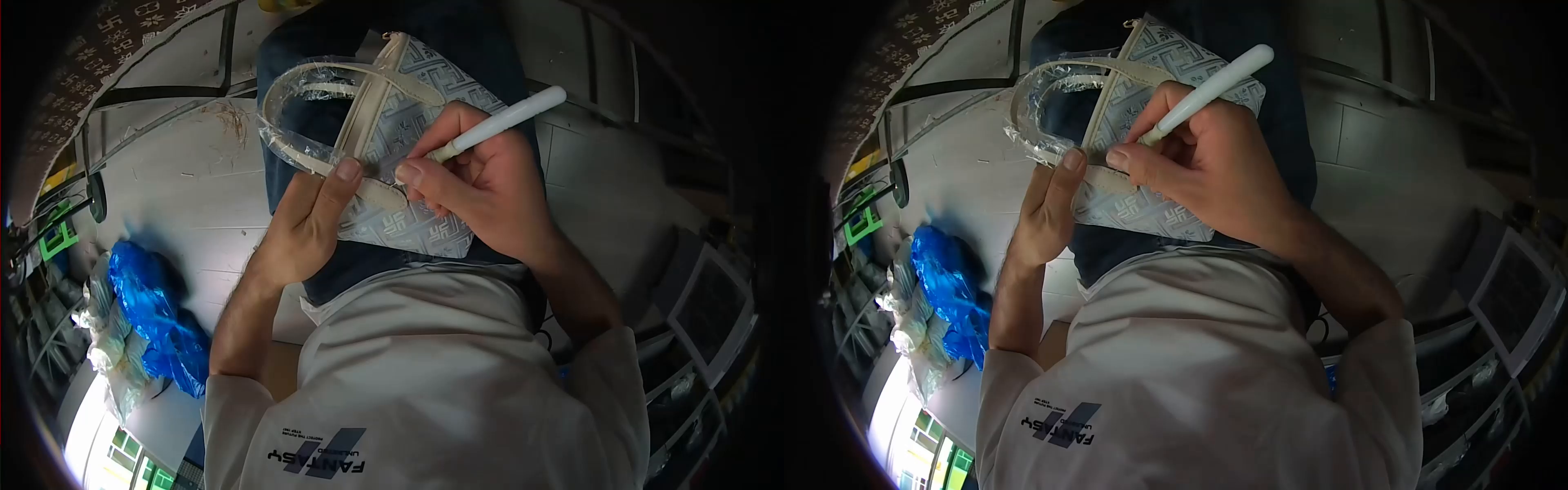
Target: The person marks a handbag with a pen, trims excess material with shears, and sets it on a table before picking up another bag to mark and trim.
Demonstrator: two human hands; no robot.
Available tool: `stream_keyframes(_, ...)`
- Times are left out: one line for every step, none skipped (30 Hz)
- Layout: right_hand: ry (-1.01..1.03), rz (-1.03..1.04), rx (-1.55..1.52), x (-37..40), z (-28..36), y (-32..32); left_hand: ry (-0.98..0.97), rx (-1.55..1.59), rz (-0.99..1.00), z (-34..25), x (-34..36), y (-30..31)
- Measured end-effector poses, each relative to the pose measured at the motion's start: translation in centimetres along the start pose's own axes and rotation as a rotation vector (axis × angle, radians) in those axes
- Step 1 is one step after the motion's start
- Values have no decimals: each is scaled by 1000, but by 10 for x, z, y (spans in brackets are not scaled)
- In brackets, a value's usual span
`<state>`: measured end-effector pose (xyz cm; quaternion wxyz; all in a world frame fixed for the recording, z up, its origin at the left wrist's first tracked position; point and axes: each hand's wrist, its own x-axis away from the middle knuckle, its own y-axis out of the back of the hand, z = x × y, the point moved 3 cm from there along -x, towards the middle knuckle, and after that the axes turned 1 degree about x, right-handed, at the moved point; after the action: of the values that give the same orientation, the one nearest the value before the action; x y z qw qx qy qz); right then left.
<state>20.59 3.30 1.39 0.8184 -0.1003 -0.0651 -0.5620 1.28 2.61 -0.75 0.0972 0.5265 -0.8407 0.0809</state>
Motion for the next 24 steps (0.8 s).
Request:
stream_keyframes(-14,-4,-7,0,0,-2,24,-27,-12,-5,1,1)
stream_keyframes(-32,-9,-13,1,1,-4,48,-51,-24,-6,3,2)
stream_keyframes(-19,2,-64,-3,-5,-12,77,-97,-34,-10,8,10)
stream_keyframes(2,-11,-59,-5,-5,-14,100,-134,-30,-10,9,14)
stream_keyframes(10,-22,-56,-4,-5,-17,135,-163,-27,-10,12,16)
stream_keyframes(12,-18,-61,-5,-5,-18,137,-168,-31,-11,13,17)
stream_keyframes(18,-14,-55,-5,-5,-17,116,-166,-47,-10,13,16)
stream_keyframes(22,-11,-51,-5,-6,-17,97,-165,-64,-9,13,15)
stream_keyframes(19,-12,-46,-5,-6,-17,96,-159,-62,-9,12,13)
stream_keyframes(0,-16,-78,-6,-7,-17,73,-129,-82,-10,12,10)
stream_keyframes(-19,-19,-111,-7,-8,-18,51,-100,-103,-11,12,10)
stream_keyframes(-21,-19,-109,-6,-9,-20,51,-97,-103,-11,11,11)
stream_keyframes(281,-67,274,-2,-1,-23,41,-145,-71,-10,11,12)
stream_keyframes(580,-112,656,3,3,-30,35,-194,-38,-9,12,13)
stream_keyframes(733,-204,612,2,-2,-35,35,-193,-35,-10,12,15)
stream_keyframes(511,-147,499,3,-5,-29,63,-215,-5,-10,14,15)
stream_keyframes(294,-87,383,4,-5,-25,89,-238,18,-10,15,15)
stream_keyframes(-19,-46,-103,-3,-13,-20,90,-234,16,-11,13,17)
stream_keyframes(-25,-46,-101,-3,-13,-18,138,-246,60,-12,11,17)
stream_keyframes(-51,-27,-130,-3,-12,-15,182,-259,102,-12,9,16)
stream_keyframes(-70,-8,-157,-5,-12,-12,174,-258,100,-12,8,13)
stream_keyframes(-70,-11,-155,-6,-11,-10,87,-210,48,-16,6,9)
stream_keyframes(-87,0,-165,-7,-11,-10,1,-161,-4,-19,5,7)
stream_keyframes(-104,13,-176,-8,-11,-10,2,-160,-2,-17,6,8)
